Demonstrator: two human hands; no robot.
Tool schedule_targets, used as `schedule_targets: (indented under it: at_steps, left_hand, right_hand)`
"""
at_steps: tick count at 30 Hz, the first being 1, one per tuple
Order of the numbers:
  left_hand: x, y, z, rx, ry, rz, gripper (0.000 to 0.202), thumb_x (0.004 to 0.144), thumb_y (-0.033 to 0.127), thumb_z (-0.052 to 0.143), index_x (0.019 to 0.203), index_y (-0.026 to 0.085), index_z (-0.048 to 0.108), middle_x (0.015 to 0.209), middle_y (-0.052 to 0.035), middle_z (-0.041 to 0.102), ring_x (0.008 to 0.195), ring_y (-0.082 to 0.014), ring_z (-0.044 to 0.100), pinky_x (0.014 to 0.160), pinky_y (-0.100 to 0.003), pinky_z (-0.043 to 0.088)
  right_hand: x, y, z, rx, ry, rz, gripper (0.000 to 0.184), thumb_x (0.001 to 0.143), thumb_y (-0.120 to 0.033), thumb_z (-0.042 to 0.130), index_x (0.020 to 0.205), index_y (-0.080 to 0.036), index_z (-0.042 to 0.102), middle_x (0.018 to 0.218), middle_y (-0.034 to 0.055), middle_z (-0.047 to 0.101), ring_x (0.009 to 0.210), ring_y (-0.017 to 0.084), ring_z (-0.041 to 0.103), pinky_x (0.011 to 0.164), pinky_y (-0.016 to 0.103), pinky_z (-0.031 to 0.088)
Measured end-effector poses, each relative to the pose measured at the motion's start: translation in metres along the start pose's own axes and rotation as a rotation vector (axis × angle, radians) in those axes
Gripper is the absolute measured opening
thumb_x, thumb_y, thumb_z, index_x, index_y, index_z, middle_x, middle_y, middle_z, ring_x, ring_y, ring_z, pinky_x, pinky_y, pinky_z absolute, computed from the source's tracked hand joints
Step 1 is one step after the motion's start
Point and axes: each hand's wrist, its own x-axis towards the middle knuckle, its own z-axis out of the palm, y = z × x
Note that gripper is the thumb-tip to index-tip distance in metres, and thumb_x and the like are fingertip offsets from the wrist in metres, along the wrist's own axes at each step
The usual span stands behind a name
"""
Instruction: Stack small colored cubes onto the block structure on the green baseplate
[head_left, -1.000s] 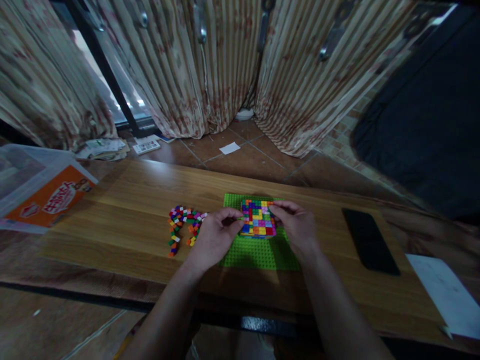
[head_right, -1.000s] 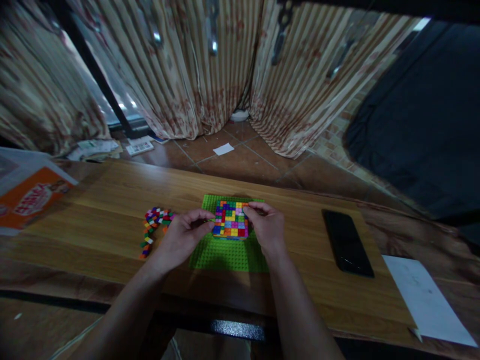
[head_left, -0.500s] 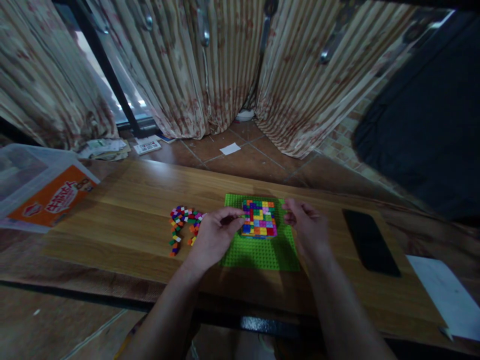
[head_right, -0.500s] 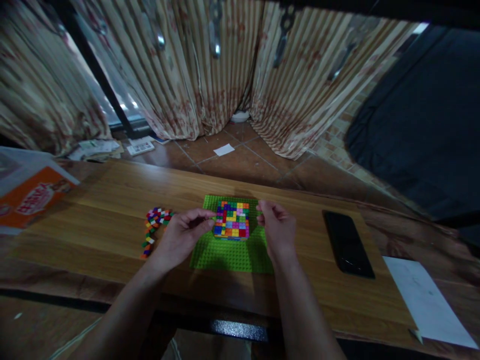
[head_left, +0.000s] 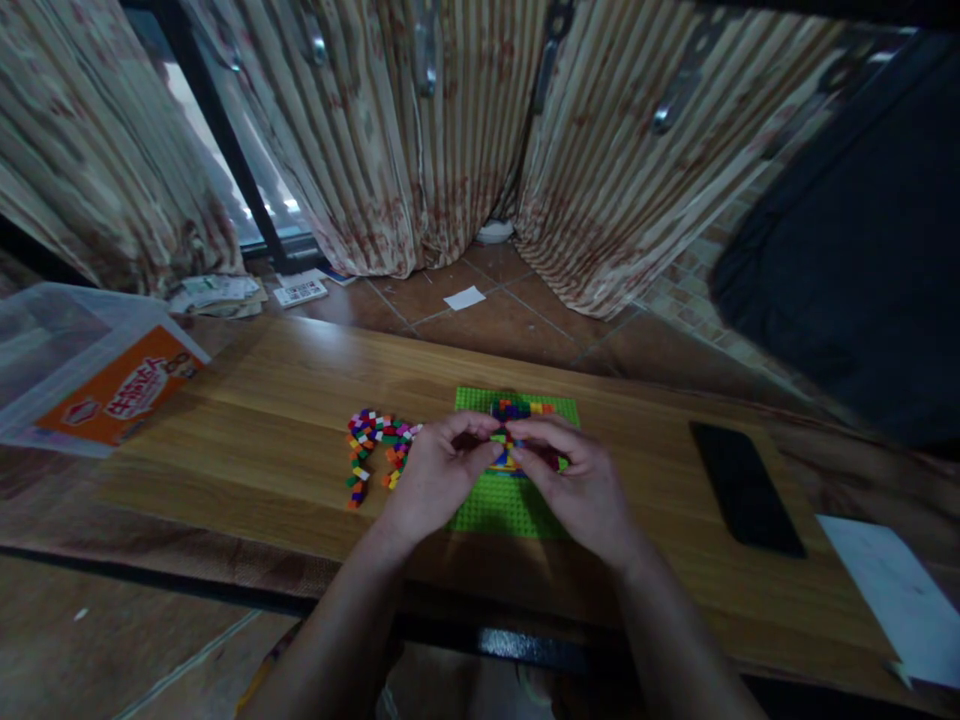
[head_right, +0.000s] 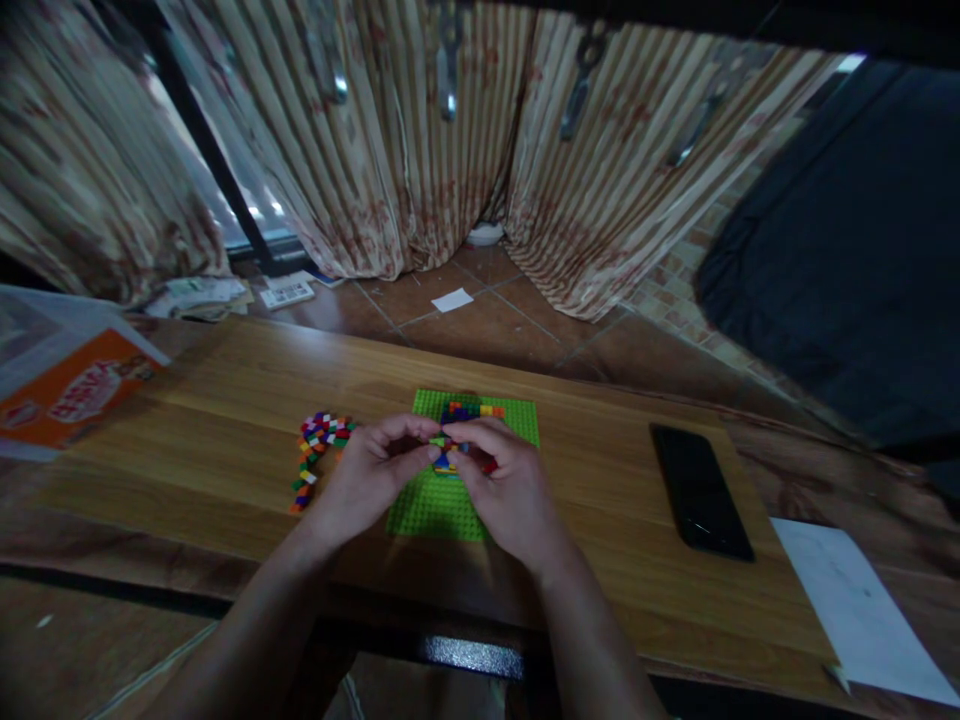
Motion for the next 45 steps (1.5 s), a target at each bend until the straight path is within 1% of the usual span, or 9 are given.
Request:
schedule_targets:
  at_steps: [4,11,18,21,25,30,35,39,45]
  left_hand:
    - [-0.002,0.0,0.0,-0.08,-0.034,0.003,0.016,0.076,0.02,0.073,0.091,0.015,0.073,0.084,-0.0019,0.07,0.078,-0.0133,0.062,0.076,-0.026,0.05]
    - [-0.002,0.0,0.0,-0.102,-0.064,-0.009,0.012,0.077,0.021,0.074,0.087,0.015,0.073,0.082,-0.0019,0.07,0.076,-0.0128,0.061,0.075,-0.026,0.05]
    - [0.0,-0.002,0.0,-0.115,-0.082,0.009,0.016,0.08,0.025,0.071,0.091,0.014,0.072,0.083,-0.0031,0.07,0.076,-0.0133,0.062,0.074,-0.026,0.05]
    - [0.005,-0.004,-0.024,0.017,0.064,0.029,0.018,0.079,0.028,0.07,0.091,0.015,0.072,0.081,-0.0026,0.07,0.073,-0.013,0.061,0.068,-0.023,0.047]
    - [0.007,-0.002,-0.079,0.184,0.292,-0.014,0.023,0.076,0.031,0.07,0.091,0.014,0.072,0.078,-0.0011,0.069,0.068,-0.0124,0.059,0.065,-0.023,0.045]
    - [-0.006,0.001,-0.12,0.613,0.176,-0.109,0.016,0.074,0.024,0.063,0.08,0.013,0.074,0.071,-0.0017,0.069,0.067,-0.0141,0.058,0.063,-0.024,0.042]
    - [-0.013,0.002,-0.123,0.893,0.119,-0.17,0.02,0.074,0.018,0.057,0.081,0.014,0.075,0.067,-0.0019,0.068,0.064,-0.0154,0.059,0.06,-0.025,0.039]
    - [-0.013,0.002,-0.126,0.951,0.178,-0.211,0.022,0.076,0.016,0.057,0.085,0.014,0.076,0.071,-0.0028,0.071,0.067,-0.0162,0.062,0.062,-0.025,0.041]
    - [-0.013,-0.003,-0.11,1.012,0.066,-0.187,0.015,0.076,0.015,0.061,0.081,0.018,0.075,0.079,-0.0036,0.075,0.075,-0.0182,0.067,0.068,-0.026,0.045]
  right_hand:
    - [-0.001,-0.001,0.002,-0.05,-0.056,-0.089,0.017,0.093,-0.024,0.063,0.102,-0.03,0.076,0.101,0.0017,0.073,0.099,0.018,0.068,0.086,0.033,0.055]
    - [-0.003,-0.004,0.001,-0.101,-0.055,-0.089,0.015,0.094,-0.025,0.064,0.101,-0.031,0.076,0.099,0.0009,0.074,0.098,0.018,0.069,0.087,0.033,0.055]
    - [-0.003,-0.003,0.002,-0.123,0.043,-0.072,0.018,0.094,-0.026,0.061,0.103,-0.03,0.076,0.102,0.0017,0.075,0.096,0.019,0.07,0.085,0.033,0.056]
    - [-0.002,0.0,-0.001,-0.075,0.183,-0.035,0.017,0.091,-0.027,0.065,0.104,-0.028,0.077,0.1,0.0014,0.076,0.088,0.018,0.07,0.079,0.032,0.056]
    - [-0.001,0.004,-0.006,0.014,0.316,0.006,0.017,0.087,-0.027,0.069,0.102,-0.029,0.078,0.094,-0.0002,0.077,0.083,0.017,0.071,0.076,0.03,0.057]
    - [0.001,-0.001,-0.007,0.035,0.344,0.036,0.016,0.086,-0.027,0.069,0.098,-0.029,0.079,0.09,-0.0007,0.077,0.079,0.016,0.071,0.071,0.028,0.057]
    - [0.002,-0.005,-0.003,-0.001,0.346,0.035,0.015,0.087,-0.027,0.067,0.096,-0.027,0.079,0.088,0.0007,0.077,0.079,0.017,0.071,0.072,0.029,0.057]
    - [0.003,-0.004,-0.003,-0.018,0.339,0.033,0.015,0.087,-0.028,0.066,0.095,-0.027,0.079,0.087,0.0006,0.076,0.078,0.016,0.07,0.073,0.029,0.056]
    - [-0.001,-0.007,0.008,-0.035,0.25,0.018,0.016,0.09,-0.028,0.063,0.097,-0.027,0.077,0.088,0.0001,0.073,0.074,0.015,0.066,0.066,0.027,0.052]
